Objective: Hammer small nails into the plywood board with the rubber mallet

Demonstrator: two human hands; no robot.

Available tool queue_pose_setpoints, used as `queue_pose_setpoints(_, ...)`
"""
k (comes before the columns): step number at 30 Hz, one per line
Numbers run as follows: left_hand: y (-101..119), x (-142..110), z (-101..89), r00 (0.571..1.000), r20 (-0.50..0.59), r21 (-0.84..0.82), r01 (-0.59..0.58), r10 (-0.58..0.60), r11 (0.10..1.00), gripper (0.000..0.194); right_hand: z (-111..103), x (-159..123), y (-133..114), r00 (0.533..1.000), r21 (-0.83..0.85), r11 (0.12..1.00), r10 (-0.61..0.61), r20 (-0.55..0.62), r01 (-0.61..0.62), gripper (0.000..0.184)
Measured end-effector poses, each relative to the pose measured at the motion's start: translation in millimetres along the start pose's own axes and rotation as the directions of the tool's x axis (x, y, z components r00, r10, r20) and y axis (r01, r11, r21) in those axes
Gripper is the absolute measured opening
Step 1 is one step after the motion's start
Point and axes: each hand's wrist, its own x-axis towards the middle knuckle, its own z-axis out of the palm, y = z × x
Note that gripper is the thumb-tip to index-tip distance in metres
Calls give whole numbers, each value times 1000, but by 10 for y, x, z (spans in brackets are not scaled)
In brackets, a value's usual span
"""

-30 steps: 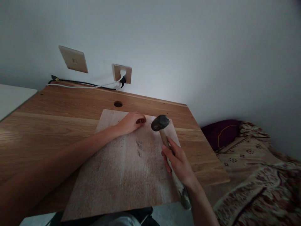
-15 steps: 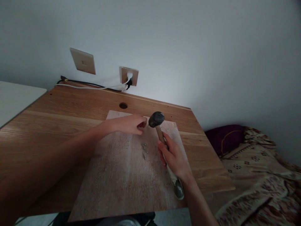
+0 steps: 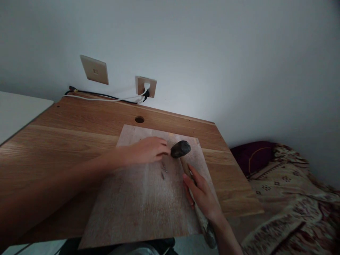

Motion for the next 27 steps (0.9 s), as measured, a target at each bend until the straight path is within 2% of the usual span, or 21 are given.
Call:
queue_pose_setpoints(1,-87,13,-8,995,-64,-74,78,-82,994,18,7,5,8,1000,6,1000,2,0,-2,61)
queue_pose_setpoints(3,-243,21,8,950,-181,-211,214,-254,954,17,13,16,21,1000,26,1000,8,6,-9,61)
queue_pose_setpoints(4,-303,16,30,925,-209,-261,259,-317,930,16,14,20,26,1000,34,999,8,11,-8,61)
queue_pose_setpoints(6,-381,0,87,907,-201,-293,306,-371,906,14,14,23,33,1000,46,999,2,18,-3,62)
queue_pose_setpoints(12,-402,-7,188,897,-211,-126,370,-389,921,16,21,20,29,1000,45,999,0,13,-1,63)
queue_pose_setpoints(16,-415,4,202,912,-192,-116,347,-363,931,15,27,13,25,1000,48,999,3,-3,-3,62)
queue_pose_setpoints(22,-457,5,211,912,-205,-165,325,-355,931,9,85,44,-111,999,43,998,-43,-19,44,47)
queue_pose_setpoints(27,-461,-19,267,891,-219,-246,345,-398,906,33,165,227,-332,990,47,989,-140,6,140,44)
